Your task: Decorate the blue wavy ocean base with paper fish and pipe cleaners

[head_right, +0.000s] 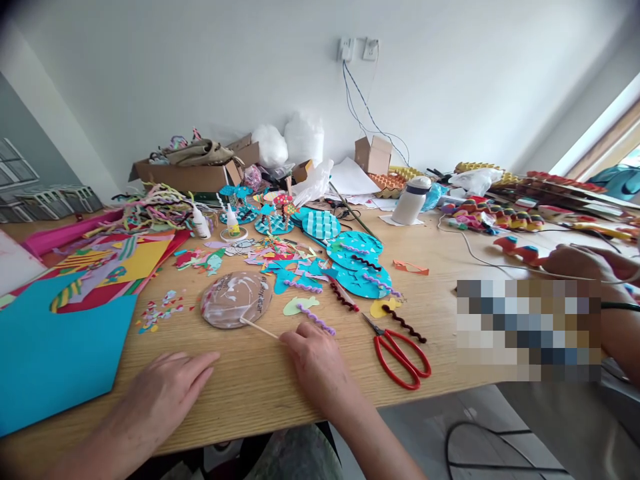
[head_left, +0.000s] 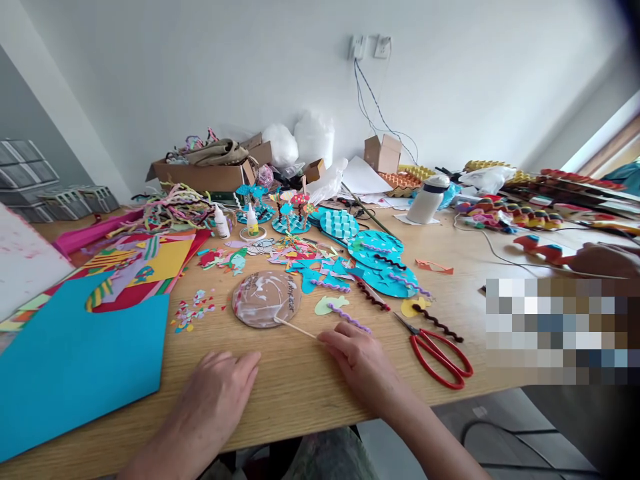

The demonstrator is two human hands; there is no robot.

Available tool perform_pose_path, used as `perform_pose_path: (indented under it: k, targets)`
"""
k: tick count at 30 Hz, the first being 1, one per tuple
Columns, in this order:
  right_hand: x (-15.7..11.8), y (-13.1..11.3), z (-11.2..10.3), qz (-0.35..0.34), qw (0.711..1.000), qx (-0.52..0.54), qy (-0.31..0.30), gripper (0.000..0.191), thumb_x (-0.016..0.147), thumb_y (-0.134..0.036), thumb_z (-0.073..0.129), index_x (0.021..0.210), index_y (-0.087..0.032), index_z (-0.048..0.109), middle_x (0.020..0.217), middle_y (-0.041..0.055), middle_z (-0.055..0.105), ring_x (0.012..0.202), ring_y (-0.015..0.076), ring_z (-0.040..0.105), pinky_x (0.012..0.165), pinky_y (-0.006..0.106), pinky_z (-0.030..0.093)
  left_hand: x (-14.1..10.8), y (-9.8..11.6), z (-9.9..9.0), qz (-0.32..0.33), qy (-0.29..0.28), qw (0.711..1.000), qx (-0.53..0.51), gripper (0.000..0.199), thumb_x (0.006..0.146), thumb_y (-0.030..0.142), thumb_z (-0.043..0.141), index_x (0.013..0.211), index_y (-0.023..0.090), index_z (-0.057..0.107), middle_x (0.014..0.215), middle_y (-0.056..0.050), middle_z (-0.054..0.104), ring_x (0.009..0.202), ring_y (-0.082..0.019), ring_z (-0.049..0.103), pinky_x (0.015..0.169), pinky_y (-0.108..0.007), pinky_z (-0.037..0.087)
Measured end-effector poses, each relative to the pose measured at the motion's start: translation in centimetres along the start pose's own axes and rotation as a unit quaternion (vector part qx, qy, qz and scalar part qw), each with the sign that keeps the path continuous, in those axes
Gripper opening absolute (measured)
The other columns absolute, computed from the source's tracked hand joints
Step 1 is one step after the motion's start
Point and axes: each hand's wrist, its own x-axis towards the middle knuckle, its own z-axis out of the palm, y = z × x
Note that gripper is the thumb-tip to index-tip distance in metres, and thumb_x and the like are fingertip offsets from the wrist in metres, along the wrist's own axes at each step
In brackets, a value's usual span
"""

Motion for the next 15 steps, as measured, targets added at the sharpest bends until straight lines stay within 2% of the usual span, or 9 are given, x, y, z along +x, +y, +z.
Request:
perform_pose_path:
  k: [5, 8, 12, 15]
  targets:
    - [-0.2, 0.4, -0.2, 0.039, 0.999, 0.001, 0.02, 0.031, 0.086, -0.011, 0.037, 0.097, -0.023, 0.064, 0.089, 0.0046, 0.061, 0.082, 0.0154, 0.058, 0.069, 0.023, 0.038, -1.3, -1.1, 1.5, 0.015, 0.078, 0.996, -0.036, 0.031, 0.085, 0.015, 0.036, 0.093, 0.022, 0.066, 0.08, -0.005, 0.071, 0.073, -0.02, 0.065, 0.067, -0.032, 0.05]
    - [-0.2, -0.4, 0.1, 0.028, 1.0, -0.001, 0.01, 0.031, 0.086, -0.01, 0.038, 0.095, -0.023, 0.064, 0.086, 0.004, 0.061, 0.081, 0.0149, 0.057, 0.069, 0.023, 0.038, -1.8, -1.4, 2.2, 0.032, 0.118, 0.991, -0.058, 0.03, 0.085, 0.016, 0.036, 0.091, 0.022, 0.065, 0.082, -0.004, 0.071, 0.073, -0.019, 0.066, 0.066, -0.03, 0.051]
    - [0.0, -1.8, 0.5, 0.022, 1.0, -0.007, -0.008, 0.029, 0.086, -0.011, 0.039, 0.093, -0.022, 0.065, 0.084, 0.0039, 0.061, 0.079, 0.0146, 0.057, 0.066, 0.022, 0.037, -2.0, -1.5, 2.7, 0.038, 0.144, 0.986, -0.072, 0.03, 0.085, 0.017, 0.036, 0.092, 0.02, 0.065, 0.079, -0.005, 0.072, 0.07, -0.018, 0.066, 0.065, -0.029, 0.052]
    - [-0.2, -1.8, 0.4, 0.035, 0.999, -0.012, -0.01, 0.029, 0.086, -0.011, 0.038, 0.094, -0.021, 0.065, 0.083, 0.0039, 0.061, 0.078, 0.0149, 0.057, 0.065, 0.022, 0.036, -2.1, -1.4, 2.8, 0.045, 0.156, 0.984, -0.074, 0.031, 0.086, 0.017, 0.035, 0.093, 0.017, 0.065, 0.081, -0.006, 0.071, 0.07, -0.019, 0.066, 0.065, -0.032, 0.052]
